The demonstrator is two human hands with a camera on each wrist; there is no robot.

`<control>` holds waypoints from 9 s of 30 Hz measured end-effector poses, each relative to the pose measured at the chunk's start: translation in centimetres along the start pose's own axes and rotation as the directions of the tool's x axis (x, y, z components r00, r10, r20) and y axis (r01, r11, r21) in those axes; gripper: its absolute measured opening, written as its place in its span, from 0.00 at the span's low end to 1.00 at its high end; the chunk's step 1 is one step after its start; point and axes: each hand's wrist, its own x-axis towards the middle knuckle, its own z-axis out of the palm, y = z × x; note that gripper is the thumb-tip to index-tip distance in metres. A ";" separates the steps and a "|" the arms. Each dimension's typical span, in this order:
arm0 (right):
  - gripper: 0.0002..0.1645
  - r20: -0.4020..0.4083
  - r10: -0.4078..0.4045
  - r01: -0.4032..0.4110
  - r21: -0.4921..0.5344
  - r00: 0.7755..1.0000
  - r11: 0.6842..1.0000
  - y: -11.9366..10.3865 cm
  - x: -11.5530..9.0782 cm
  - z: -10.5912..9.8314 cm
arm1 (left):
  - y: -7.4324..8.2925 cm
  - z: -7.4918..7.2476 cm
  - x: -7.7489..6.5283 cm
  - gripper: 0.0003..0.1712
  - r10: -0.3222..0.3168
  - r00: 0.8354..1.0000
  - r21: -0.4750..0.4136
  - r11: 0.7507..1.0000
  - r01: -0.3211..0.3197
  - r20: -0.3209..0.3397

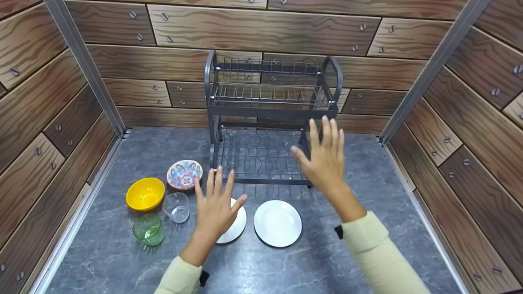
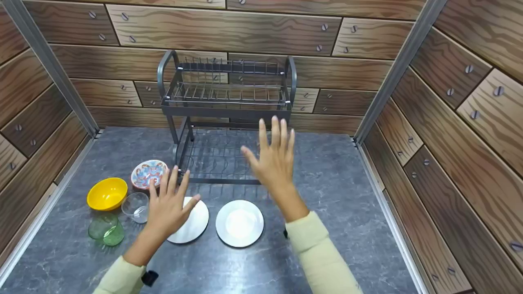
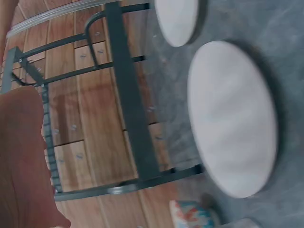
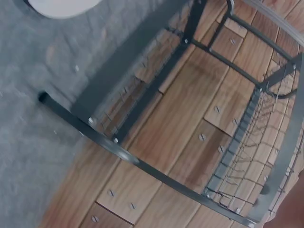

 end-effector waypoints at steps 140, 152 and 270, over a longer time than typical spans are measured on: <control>0.45 -0.094 0.026 -0.022 0.046 0.995 0.999 1.8 7.8 1.5 | -3.2 -7.3 5.6 0.30 -0.104 0.830 -0.258 0.965 -0.050 -0.547; 0.45 -0.107 0.028 -0.025 0.029 0.994 0.999 1.8 7.8 1.6 | -2.7 -13.8 10.1 0.31 -0.113 0.784 -0.275 0.958 -0.076 -0.610; 0.44 -0.081 0.061 -0.058 0.041 0.995 0.997 1.8 7.7 1.5 | -1.1 -11.1 27.3 0.38 -0.074 0.945 -0.126 0.991 0.035 -0.320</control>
